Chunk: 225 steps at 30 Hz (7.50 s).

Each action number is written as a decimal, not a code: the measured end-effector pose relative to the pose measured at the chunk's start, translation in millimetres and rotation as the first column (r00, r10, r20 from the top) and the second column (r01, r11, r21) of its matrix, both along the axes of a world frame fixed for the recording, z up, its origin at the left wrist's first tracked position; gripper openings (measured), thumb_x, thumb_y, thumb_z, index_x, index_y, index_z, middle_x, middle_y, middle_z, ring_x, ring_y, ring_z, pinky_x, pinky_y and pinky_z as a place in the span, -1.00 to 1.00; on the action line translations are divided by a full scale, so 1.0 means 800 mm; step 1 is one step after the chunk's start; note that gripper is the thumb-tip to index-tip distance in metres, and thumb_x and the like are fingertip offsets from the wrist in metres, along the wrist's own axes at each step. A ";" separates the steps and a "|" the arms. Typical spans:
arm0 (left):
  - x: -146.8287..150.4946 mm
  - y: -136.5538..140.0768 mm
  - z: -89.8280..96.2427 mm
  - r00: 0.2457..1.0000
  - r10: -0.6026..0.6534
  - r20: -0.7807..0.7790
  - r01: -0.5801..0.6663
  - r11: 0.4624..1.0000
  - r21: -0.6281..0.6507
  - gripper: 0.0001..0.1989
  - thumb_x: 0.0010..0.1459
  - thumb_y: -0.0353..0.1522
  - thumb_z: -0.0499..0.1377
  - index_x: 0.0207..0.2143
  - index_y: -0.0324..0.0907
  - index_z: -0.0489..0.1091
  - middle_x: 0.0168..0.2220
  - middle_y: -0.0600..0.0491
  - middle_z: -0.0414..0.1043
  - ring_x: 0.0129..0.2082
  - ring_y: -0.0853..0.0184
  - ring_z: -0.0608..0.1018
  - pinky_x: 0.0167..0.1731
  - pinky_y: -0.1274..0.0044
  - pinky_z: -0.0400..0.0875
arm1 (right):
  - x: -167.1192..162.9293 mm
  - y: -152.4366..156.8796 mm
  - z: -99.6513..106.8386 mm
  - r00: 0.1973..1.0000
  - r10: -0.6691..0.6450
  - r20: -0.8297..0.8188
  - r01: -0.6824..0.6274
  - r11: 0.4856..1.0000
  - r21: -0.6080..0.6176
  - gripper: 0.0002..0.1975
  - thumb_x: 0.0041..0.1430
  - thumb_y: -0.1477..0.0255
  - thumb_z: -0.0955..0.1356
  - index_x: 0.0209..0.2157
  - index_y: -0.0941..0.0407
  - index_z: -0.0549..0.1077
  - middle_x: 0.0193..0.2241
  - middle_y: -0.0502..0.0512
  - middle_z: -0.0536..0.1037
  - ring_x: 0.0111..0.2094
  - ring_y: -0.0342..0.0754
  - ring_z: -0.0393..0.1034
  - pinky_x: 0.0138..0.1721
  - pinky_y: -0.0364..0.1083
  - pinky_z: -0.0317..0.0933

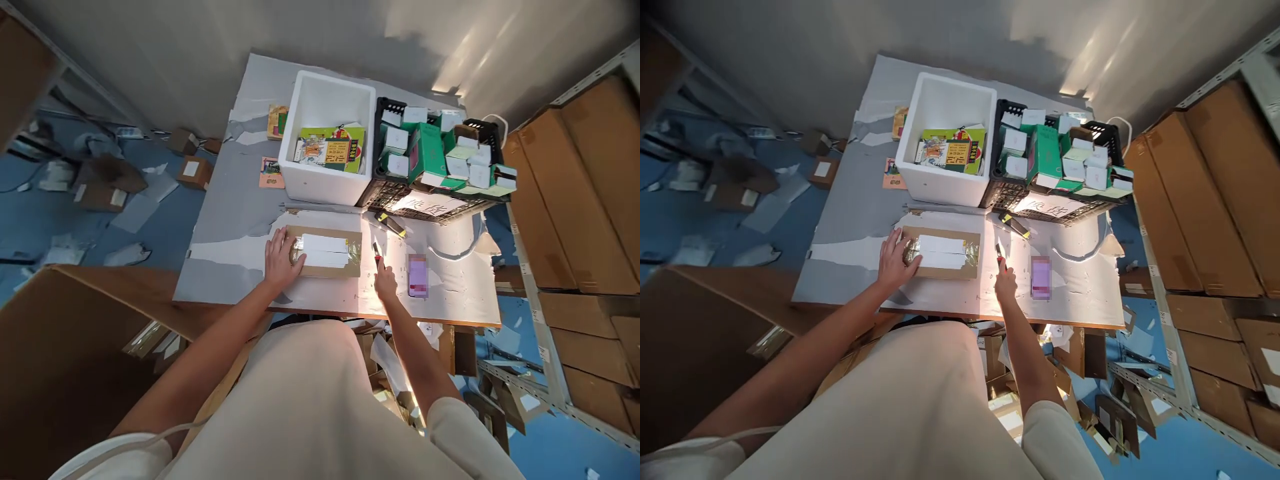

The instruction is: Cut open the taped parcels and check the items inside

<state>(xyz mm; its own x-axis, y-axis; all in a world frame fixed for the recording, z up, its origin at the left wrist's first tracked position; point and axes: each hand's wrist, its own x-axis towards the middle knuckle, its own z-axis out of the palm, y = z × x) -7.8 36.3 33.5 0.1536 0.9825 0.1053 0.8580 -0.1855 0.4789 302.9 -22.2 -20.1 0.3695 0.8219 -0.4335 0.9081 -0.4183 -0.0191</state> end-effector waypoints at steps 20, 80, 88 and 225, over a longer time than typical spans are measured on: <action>0.002 -0.068 -0.044 0.950 -0.278 -0.140 0.293 0.952 0.093 -0.51 0.19 -0.21 0.05 0.15 -0.16 0.24 0.11 -0.14 0.35 0.16 0.10 0.33 0.12 0.20 0.19 | -0.084 0.127 0.099 0.478 0.875 0.074 -0.862 0.451 0.230 -0.48 0.31 0.31 0.17 0.24 0.24 0.11 0.21 0.43 0.19 0.14 0.25 0.14 0.08 0.17 0.06; -0.038 0.049 0.088 0.689 -0.620 -0.375 0.634 0.766 -0.102 -0.42 0.05 0.07 0.01 -0.22 -0.18 0.54 -0.24 -0.18 0.51 -0.09 -0.04 0.44 0.20 -0.02 -0.39 | -0.052 0.064 0.153 0.494 0.822 0.284 -0.869 0.475 0.138 -0.64 0.20 0.61 0.15 -0.19 0.20 0.54 -0.29 0.25 0.49 -0.16 0.12 0.30 0.25 0.21 -0.30; -0.055 0.004 0.021 0.864 -0.390 -0.319 0.323 0.914 -0.245 0.30 -0.31 0.27 0.14 0.32 -0.32 -0.17 0.32 -0.38 -0.13 0.26 -0.19 0.09 0.16 -0.08 -0.26 | -0.041 0.073 0.146 0.606 0.780 0.155 -0.795 0.599 0.092 -0.69 0.23 0.36 0.25 -0.09 0.23 0.46 -0.17 0.31 0.48 -0.12 0.15 0.33 0.10 0.16 -0.06; 0.013 -0.018 0.025 0.811 -0.555 0.185 0.576 0.813 -0.088 -0.28 -0.33 0.00 0.36 -0.09 -0.09 0.37 0.11 -0.14 0.18 0.13 -0.05 0.24 0.12 0.12 0.11 | -0.102 0.005 0.090 0.612 0.639 -0.466 -0.379 0.754 0.536 -0.19 -0.17 0.36 0.53 0.11 0.09 0.16 0.05 0.28 0.19 0.05 0.15 0.24 -0.03 0.13 0.31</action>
<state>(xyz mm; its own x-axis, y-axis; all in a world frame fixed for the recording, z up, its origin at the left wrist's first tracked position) 2.5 21.7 53.3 0.6796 0.7321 0.0455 0.5404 -0.5417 0.6438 220.9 -17.9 51.8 -0.3860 0.9218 -0.0364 0.7009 0.2674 -0.6612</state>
